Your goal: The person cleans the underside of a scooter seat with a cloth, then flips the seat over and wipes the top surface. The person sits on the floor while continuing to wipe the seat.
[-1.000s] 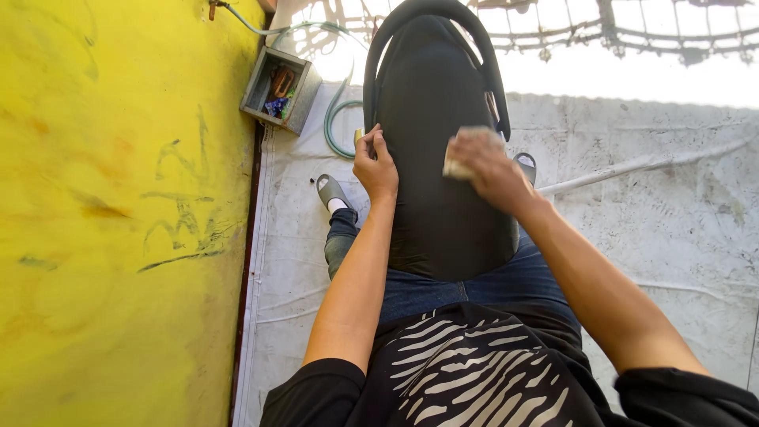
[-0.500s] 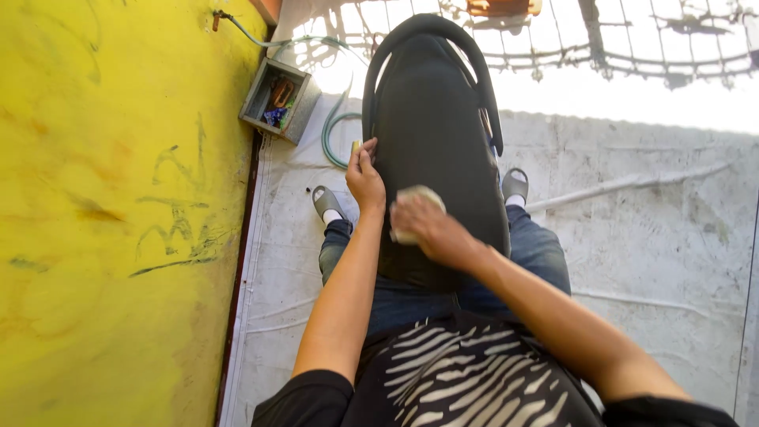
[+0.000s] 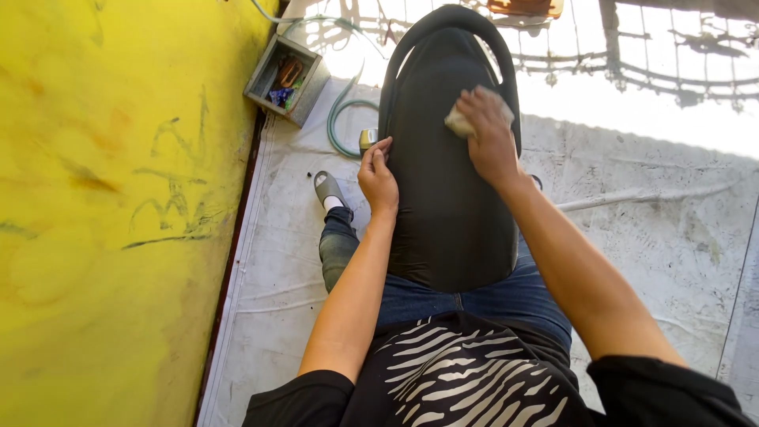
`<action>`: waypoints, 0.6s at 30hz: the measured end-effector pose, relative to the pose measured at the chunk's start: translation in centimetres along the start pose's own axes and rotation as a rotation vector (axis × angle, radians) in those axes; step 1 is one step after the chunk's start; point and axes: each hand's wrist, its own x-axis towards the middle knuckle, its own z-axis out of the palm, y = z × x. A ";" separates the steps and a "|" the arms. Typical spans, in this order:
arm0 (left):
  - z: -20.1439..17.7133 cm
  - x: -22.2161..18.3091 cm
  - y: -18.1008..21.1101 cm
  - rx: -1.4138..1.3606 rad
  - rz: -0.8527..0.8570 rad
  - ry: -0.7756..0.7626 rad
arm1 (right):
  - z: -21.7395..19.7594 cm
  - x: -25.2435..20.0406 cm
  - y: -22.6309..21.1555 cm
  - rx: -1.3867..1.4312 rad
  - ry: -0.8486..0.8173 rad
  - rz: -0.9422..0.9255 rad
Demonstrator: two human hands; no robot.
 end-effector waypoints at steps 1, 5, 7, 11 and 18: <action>-0.8 -1.0 0.5 0.003 0.000 0.012 | 0.8 1.7 -0.4 0.009 -0.006 -0.006; -1.9 -3.9 2.0 0.295 0.050 0.001 | 3.6 7.6 0.0 -0.066 -0.027 -0.008; -2.9 -5.1 1.7 0.324 0.040 0.026 | 5.5 8.5 -0.5 -0.075 -0.038 -0.060; -5.8 -5.7 -1.8 0.014 -0.151 0.063 | 7.3 8.0 -4.8 -0.120 -0.125 -0.185; -11.4 -4.9 -6.4 -0.129 -0.319 0.450 | 11.2 -1.1 -9.3 -0.208 -0.428 -0.461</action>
